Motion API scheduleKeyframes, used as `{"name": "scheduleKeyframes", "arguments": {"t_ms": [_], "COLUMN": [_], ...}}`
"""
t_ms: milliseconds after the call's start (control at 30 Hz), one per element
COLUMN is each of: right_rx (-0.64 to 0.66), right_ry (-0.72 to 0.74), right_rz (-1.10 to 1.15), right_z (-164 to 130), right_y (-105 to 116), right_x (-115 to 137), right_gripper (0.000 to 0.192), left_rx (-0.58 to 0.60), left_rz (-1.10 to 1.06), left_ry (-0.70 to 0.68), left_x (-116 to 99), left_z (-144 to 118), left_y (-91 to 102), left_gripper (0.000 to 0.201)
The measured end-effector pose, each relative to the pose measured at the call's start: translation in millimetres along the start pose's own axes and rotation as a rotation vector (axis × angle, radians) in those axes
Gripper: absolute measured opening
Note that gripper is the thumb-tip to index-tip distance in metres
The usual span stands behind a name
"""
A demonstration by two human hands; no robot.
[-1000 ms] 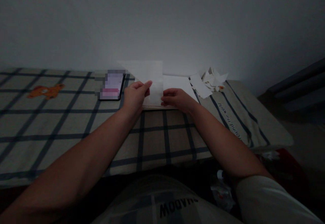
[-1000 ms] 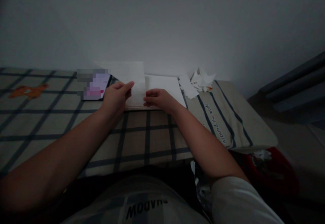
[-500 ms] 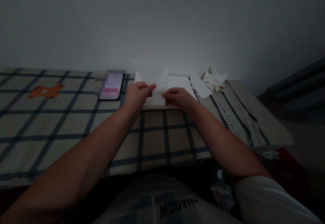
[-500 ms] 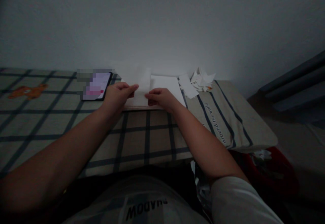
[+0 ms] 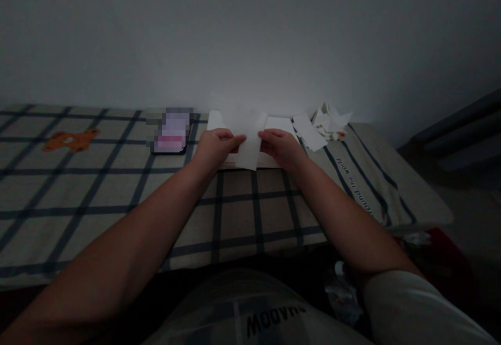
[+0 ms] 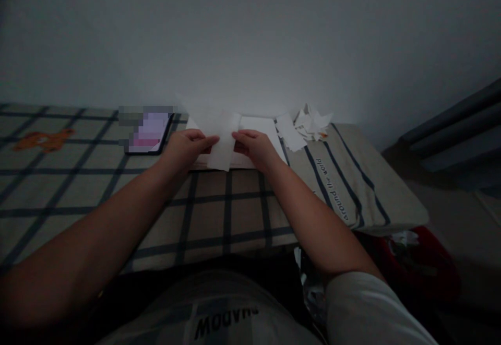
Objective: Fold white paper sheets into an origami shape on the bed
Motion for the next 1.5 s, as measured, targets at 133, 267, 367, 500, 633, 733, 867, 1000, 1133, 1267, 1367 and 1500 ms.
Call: {"name": "scheduleKeyframes", "arguments": {"t_ms": [133, 267, 367, 500, 633, 733, 867, 1000, 1133, 1267, 1367, 1500], "right_rx": [-0.047, -0.059, -0.043, -0.053, -0.082, -0.083, -0.07, -0.094, -0.129, -0.095, -0.092, -0.157], "right_ry": [0.026, 0.035, 0.025, 0.062, 0.066, 0.061, 0.053, 0.079, 0.114, 0.102, 0.103, 0.124], "right_rz": [-0.003, -0.021, -0.008, -0.014, -0.05, -0.038, -0.038, -0.066, -0.089, -0.065, -0.049, -0.078], "right_z": [-0.6, -2.2, -3.0, -2.1, -0.9, -1.4, -3.2, -2.4, -0.6, -0.3, -0.3, 0.0], "right_y": [-0.9, -3.5, -4.9, -3.4, -1.7, -3.1, -4.7, -2.2, -0.9, -1.9, -1.1, 1.1], "right_x": [1.6, 2.7, 2.9, 4.2, 3.5, 3.1, 4.6, 5.8, 5.3, 4.3, 4.5, 6.0], "right_gripper": [0.025, 0.025, 0.027, 0.028, 0.025, 0.026, 0.031, 0.036, 0.036, 0.028, 0.025, 0.028], "left_rx": [0.014, 0.018, 0.022, 0.022, 0.029, 0.032, 0.029, 0.055, 0.061, 0.061, 0.082, 0.084], "left_rz": [0.02, -0.007, -0.008, 0.021, -0.001, -0.033, -0.032, -0.057, -0.044, -0.026, -0.047, -0.034], "left_ry": [-0.02, -0.009, -0.005, 0.009, 0.018, 0.028, 0.044, 0.069, 0.069, 0.066, 0.068, 0.074], "left_x": [3.1, 5.9, 5.9, 4.1, 4.3, 6.4, 7.1, 5.0, 2.1, 1.5, 3.5, 6.7], "left_z": [2.8, 6.4, 6.4, 3.4, 4.4, 7.5, 7.5, 4.6, 3.4, 3.4, 3.8, 5.1], "left_y": [-0.1, 0.6, 0.9, 0.7, -0.1, -0.4, -0.4, -1.2, -0.5, 0.7, 0.2, -0.5], "left_gripper": [0.033, 0.033, 0.034, 0.033, 0.031, 0.032, 0.032, 0.03, 0.03, 0.03, 0.031, 0.032]}}
Point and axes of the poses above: each hand's wrist, its own z-axis towards the middle knuckle, its own y-axis out of the back of the hand, x = y × z, the point moved 3 cm from there along z, towards the middle knuckle, and after that the axes turned 7 degrees about y, right-handed, at the moved point
